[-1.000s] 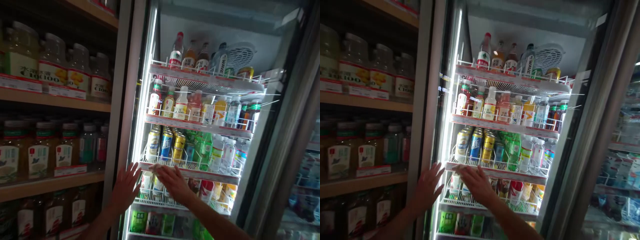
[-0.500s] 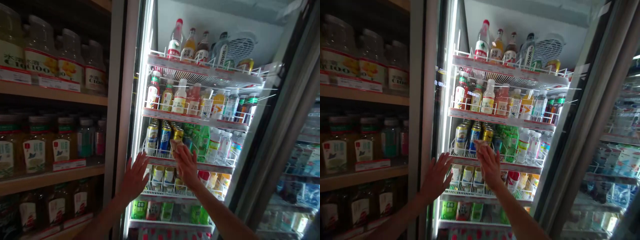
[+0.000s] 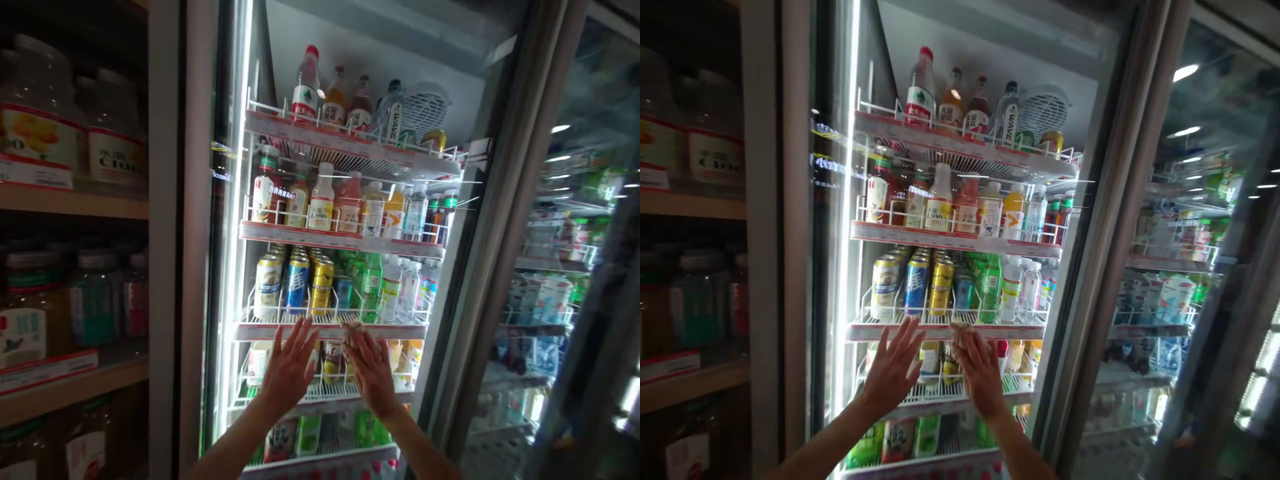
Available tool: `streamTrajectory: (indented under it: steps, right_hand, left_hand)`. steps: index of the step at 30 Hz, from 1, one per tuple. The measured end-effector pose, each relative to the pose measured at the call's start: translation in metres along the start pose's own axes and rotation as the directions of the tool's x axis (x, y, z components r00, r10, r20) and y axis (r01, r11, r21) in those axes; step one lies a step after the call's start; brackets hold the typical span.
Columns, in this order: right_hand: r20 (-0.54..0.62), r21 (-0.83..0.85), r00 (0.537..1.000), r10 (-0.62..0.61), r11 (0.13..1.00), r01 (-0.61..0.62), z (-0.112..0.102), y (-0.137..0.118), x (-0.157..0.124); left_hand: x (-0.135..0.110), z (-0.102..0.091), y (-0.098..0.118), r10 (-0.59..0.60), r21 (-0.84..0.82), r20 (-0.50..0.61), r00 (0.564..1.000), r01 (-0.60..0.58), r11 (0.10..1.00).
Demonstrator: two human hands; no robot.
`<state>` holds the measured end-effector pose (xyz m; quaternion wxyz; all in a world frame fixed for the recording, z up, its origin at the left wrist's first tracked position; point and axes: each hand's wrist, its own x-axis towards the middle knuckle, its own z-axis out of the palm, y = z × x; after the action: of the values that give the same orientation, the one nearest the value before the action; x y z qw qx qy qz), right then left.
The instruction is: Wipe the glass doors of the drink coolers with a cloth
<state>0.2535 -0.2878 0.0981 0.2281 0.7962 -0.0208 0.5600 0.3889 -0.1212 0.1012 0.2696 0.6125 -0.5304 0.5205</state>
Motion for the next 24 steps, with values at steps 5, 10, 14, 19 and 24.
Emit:
streamTrajectory:
  steps: [5, 10, 14, 19, 24]
  right_hand:
    - [-0.065, -0.085, 0.983, 0.169, 0.981, -0.175, -0.003, 0.014, 0.011]
    - [-0.024, -0.091, 0.990, 0.140, 0.986, -0.142, -0.007, 0.023, 0.001]
    - [-0.109, -0.121, 0.964, 0.244, 0.959, -0.256, -0.012, 0.046, 0.019]
    - [-0.062, -0.144, 0.963, 0.262, 0.953, -0.268, -0.016, 0.058, -0.022]
    - [-0.094, -0.187, 0.964, 0.250, 0.946, -0.264, -0.023, 0.091, -0.035]
  left_hand:
    - [0.010, 0.006, 0.013, 0.019, -0.030, -0.020, 1.000, -0.020, 0.999]
    - [0.014, 0.010, 0.022, 0.072, -0.058, -0.012, 0.997, -0.073, 0.996]
    - [0.019, 0.018, 0.032, 0.050, -0.084, -0.009, 0.999, -0.050, 0.995]
    - [0.018, 0.029, 0.048, 0.081, -0.063, 0.023, 0.996, -0.079, 0.995]
    - [0.017, 0.037, 0.064, 0.055, -0.063, 0.031, 0.998, -0.053, 0.997]
